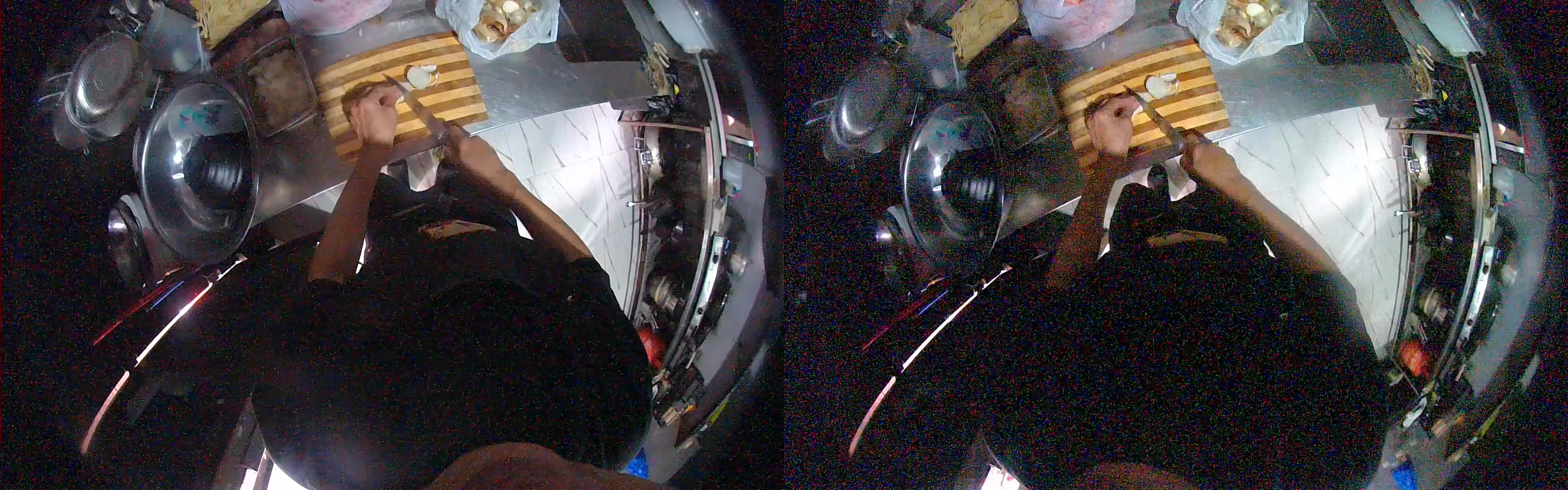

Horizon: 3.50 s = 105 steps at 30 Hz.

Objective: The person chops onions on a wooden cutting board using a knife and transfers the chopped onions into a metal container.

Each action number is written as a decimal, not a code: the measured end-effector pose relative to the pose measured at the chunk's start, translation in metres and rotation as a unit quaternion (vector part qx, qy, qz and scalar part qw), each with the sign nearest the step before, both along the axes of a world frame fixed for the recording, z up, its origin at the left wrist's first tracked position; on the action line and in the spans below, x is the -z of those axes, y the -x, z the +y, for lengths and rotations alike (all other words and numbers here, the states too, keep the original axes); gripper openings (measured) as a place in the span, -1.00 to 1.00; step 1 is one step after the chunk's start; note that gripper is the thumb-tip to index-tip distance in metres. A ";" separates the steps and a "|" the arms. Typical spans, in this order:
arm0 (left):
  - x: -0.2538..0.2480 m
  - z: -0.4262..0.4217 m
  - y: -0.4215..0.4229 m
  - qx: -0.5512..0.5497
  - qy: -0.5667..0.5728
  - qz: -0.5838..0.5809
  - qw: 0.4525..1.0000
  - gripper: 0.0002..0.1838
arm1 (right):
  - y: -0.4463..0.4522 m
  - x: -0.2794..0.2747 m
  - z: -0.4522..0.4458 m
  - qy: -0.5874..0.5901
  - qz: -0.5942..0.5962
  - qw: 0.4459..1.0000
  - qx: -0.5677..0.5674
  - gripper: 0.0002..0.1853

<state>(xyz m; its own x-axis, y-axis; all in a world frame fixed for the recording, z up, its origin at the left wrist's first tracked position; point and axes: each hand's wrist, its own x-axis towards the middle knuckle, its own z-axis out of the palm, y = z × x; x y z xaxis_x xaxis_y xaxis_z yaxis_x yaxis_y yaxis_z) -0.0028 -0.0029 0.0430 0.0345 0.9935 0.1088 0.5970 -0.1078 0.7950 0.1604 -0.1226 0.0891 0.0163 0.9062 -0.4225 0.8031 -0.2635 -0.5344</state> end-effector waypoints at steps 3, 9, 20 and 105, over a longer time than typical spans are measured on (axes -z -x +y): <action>0.006 0.001 0.002 0.011 -0.054 -0.015 0.998 -0.94 | -0.010 -0.004 0.000 -0.038 0.034 0.999 -0.019 -0.59; 0.008 0.000 0.002 0.018 -0.087 -0.033 0.995 -0.96 | -0.003 -0.044 -0.001 0.092 -0.055 0.994 -0.004 -0.63; 0.021 -0.002 0.003 0.004 -0.117 0.000 0.993 -0.96 | -0.011 -0.029 0.000 -0.007 0.036 0.999 -0.036 -0.63; 0.042 0.004 0.004 0.018 -0.138 -0.160 0.977 -0.90 | 0.004 0.002 0.007 -0.020 -0.047 0.998 -0.020 -0.64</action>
<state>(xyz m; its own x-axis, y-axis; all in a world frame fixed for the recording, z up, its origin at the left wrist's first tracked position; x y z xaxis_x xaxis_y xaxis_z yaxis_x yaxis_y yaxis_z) -0.0071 0.0012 0.0011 -0.0114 0.9234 0.3837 0.3149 -0.3609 0.8778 0.1566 -0.1160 0.0872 0.0170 0.9228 -0.3849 0.8600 -0.2098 -0.4651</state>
